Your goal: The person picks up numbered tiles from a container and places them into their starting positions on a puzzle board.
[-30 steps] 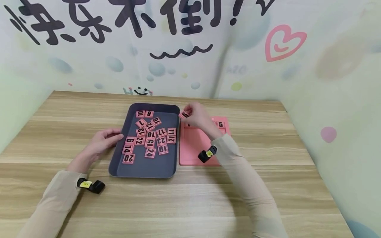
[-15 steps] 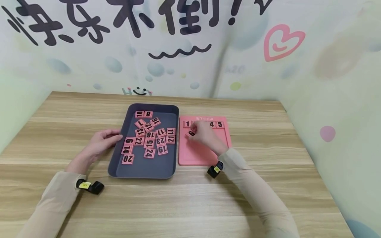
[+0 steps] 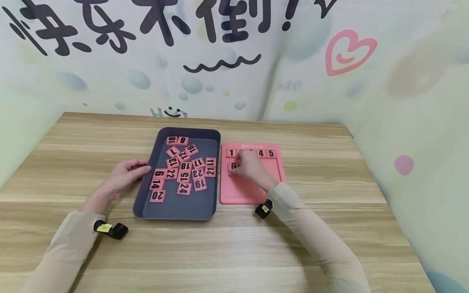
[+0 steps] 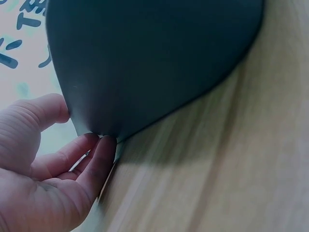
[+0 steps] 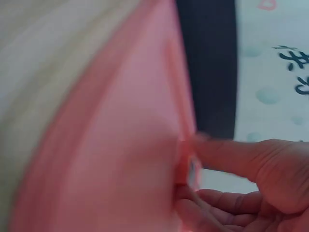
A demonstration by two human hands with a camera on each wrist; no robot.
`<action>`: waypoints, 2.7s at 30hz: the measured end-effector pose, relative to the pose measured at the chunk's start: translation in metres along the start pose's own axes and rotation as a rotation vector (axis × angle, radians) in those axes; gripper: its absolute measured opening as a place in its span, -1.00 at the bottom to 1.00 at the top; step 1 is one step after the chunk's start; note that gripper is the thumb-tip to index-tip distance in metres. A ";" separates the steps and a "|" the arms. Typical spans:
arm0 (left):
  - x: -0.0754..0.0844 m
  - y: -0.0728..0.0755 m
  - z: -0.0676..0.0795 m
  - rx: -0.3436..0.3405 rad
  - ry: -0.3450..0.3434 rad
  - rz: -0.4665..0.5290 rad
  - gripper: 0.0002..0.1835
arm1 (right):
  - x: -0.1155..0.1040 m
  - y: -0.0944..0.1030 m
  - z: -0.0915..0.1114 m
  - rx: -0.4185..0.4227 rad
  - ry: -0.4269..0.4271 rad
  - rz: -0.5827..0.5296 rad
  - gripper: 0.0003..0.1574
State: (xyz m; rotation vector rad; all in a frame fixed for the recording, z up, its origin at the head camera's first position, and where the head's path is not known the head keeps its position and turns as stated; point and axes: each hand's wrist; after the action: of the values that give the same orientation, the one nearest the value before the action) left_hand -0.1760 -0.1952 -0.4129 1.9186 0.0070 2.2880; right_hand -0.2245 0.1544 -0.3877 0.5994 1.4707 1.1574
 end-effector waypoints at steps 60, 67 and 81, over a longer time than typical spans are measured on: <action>0.001 0.000 0.001 0.007 0.011 -0.031 -0.53 | -0.106 0.002 -0.087 -0.157 0.231 -0.251 -0.68; 0.003 0.000 0.001 0.008 0.007 -0.035 -0.53 | -0.113 -0.018 -0.107 -0.221 0.298 -0.297 -0.67; 0.001 -0.001 0.001 0.014 0.005 -0.021 -0.53 | -0.114 -0.043 -0.117 -0.241 0.266 -0.163 -0.66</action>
State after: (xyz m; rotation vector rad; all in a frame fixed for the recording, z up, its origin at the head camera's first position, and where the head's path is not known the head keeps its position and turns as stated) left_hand -0.1754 -0.1947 -0.4121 1.9110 0.0435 2.2853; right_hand -0.2957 0.0014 -0.3867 0.1601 1.5402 1.2971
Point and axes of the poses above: each hand's wrist, its own z-axis away from the middle knuckle, its own y-axis out of the back of the hand, x = y × z, and after that the axes turned 8 degrees about z, right-handed
